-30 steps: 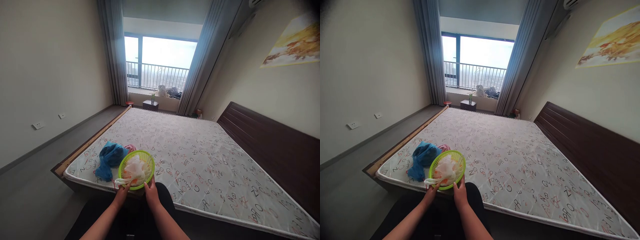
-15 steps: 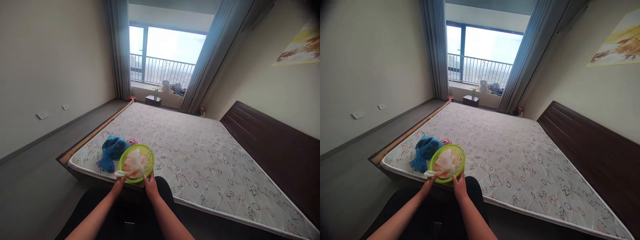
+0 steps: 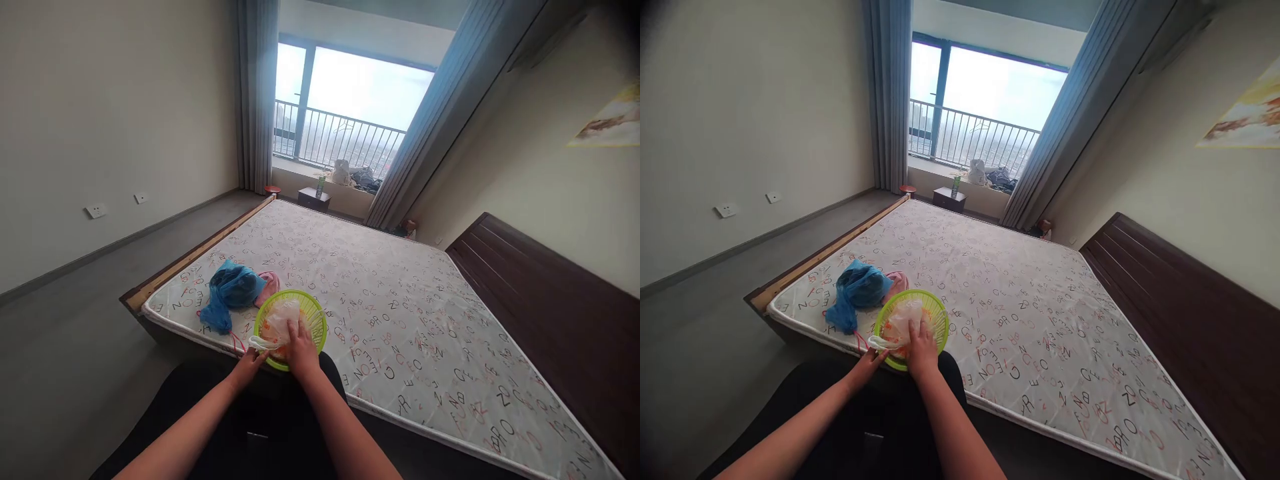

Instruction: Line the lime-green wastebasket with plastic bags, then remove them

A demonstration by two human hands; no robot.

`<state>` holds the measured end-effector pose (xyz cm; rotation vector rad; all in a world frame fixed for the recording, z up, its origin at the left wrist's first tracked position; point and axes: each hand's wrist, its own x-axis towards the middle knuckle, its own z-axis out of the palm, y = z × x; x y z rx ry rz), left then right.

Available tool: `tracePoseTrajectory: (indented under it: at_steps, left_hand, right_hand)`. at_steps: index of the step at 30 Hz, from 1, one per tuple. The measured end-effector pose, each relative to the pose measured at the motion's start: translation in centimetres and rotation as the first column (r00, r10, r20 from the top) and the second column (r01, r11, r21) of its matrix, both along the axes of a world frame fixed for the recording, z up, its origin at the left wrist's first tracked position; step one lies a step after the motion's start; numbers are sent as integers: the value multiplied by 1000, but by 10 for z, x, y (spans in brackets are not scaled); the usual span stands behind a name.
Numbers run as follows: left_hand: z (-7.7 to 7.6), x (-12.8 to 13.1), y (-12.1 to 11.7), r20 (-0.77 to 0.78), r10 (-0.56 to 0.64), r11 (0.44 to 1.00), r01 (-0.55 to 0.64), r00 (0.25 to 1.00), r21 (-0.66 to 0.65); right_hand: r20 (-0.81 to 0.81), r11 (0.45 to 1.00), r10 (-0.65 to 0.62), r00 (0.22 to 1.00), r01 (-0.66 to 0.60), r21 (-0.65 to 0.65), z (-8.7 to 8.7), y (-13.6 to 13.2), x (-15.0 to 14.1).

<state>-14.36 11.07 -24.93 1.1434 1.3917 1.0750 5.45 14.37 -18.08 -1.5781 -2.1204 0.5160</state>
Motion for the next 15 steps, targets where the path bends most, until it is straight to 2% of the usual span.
tracePoseTrajectory:
  at_steps: [2,4,7,10,12,15]
  left_hand:
    - [-2,0,0,4,-19,1000,19,1000,23]
    - [-4,-2,0,-1,-18,999,18,1000,35]
    - [-9,-2,2,2,-4,999,4,1000,43]
    - [-13,1,3,25,-2,997,1,1000,73]
    - [-14,4,4,28,-5,997,3,1000,73]
    - [-14,9,5,22,-35,996,33,999,83]
  right_hand:
    - [36,992,-18,999,22,-120,1,10,-5]
    - [48,981,27,998,-17,-194,3,20,-9]
    - [-44,978,87,995,-93,-188,22,33,-10]
    - [-260,997,-13,966,-6,-74,65,46,-9]
    - [-412,994,-106,905,99,-38,101,52,-12]
    - [-590,982,-141,795,190,21,149,59,-24]
